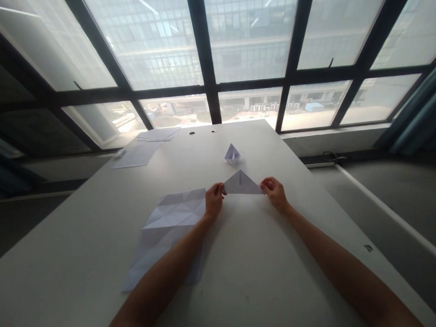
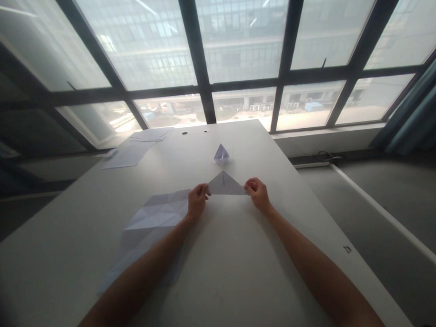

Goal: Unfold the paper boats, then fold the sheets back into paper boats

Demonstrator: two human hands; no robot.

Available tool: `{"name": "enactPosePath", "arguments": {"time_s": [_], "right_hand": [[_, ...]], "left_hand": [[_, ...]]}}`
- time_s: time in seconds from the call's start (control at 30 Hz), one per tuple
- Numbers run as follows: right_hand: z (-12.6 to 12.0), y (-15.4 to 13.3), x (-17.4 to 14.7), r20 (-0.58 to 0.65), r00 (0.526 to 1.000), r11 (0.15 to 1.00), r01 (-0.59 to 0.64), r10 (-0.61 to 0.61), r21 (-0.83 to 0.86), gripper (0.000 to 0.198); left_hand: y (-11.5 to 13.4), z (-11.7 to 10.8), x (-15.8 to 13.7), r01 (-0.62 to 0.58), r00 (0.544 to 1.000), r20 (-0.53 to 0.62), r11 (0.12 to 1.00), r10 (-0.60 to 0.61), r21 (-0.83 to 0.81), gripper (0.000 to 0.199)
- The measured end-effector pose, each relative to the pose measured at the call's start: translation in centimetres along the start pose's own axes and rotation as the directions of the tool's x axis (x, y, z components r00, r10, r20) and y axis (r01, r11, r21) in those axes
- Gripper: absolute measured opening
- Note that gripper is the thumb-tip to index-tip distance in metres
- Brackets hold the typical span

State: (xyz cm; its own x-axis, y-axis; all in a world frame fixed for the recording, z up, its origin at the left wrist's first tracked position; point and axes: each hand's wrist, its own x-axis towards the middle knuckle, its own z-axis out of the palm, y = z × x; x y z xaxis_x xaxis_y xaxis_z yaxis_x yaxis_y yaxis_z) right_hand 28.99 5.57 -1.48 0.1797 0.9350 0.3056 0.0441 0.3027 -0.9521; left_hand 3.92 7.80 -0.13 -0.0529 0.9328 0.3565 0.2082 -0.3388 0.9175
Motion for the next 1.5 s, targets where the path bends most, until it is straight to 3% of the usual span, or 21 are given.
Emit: {"name": "enactPosePath", "arguments": {"time_s": [0.17,0.37,0.67,0.9,1.07,1.5], "right_hand": [[0.4,0.1,-0.2,0.074,0.996,0.994,0.063,-0.056,-0.088,0.03],[0.1,0.3,-0.3,0.027,0.999,0.995,0.026,-0.024,-0.096,0.045],[0.2,-0.5,-0.3,0.187,0.975,0.975,0.151,-0.12,-0.164,0.037],[-0.3,-0.1,-0.2,0.014,0.998,0.986,0.059,-0.057,-0.155,0.045],[-0.7,0.8,0.3,-0.042,0.997,0.994,0.055,-0.059,-0.09,0.041],[-0.8,0.5,0.4,-0.06,0.997,0.998,0.04,-0.043,-0.043,0.039]], "left_hand": [[0.1,-0.1,0.0,-0.007,1.0,-0.021,1.0,0.007,-0.01,0.033],[0.0,0.0,0.0,0.006,1.0,-0.025,1.0,-0.007,-0.017,0.035],[0.1,0.1,0.0,-0.014,0.999,-0.033,1.0,0.013,-0.028,0.035],[0.6,0.1,0.0,0.117,0.986,0.142,0.966,-0.086,-0.23,0.043],[0.9,-0.6,0.2,0.311,0.914,0.361,0.889,-0.183,-0.336,0.045],[1.3,-0.9,-0.1,0.309,0.858,0.49,0.917,-0.155,-0.25,0.043]]}}
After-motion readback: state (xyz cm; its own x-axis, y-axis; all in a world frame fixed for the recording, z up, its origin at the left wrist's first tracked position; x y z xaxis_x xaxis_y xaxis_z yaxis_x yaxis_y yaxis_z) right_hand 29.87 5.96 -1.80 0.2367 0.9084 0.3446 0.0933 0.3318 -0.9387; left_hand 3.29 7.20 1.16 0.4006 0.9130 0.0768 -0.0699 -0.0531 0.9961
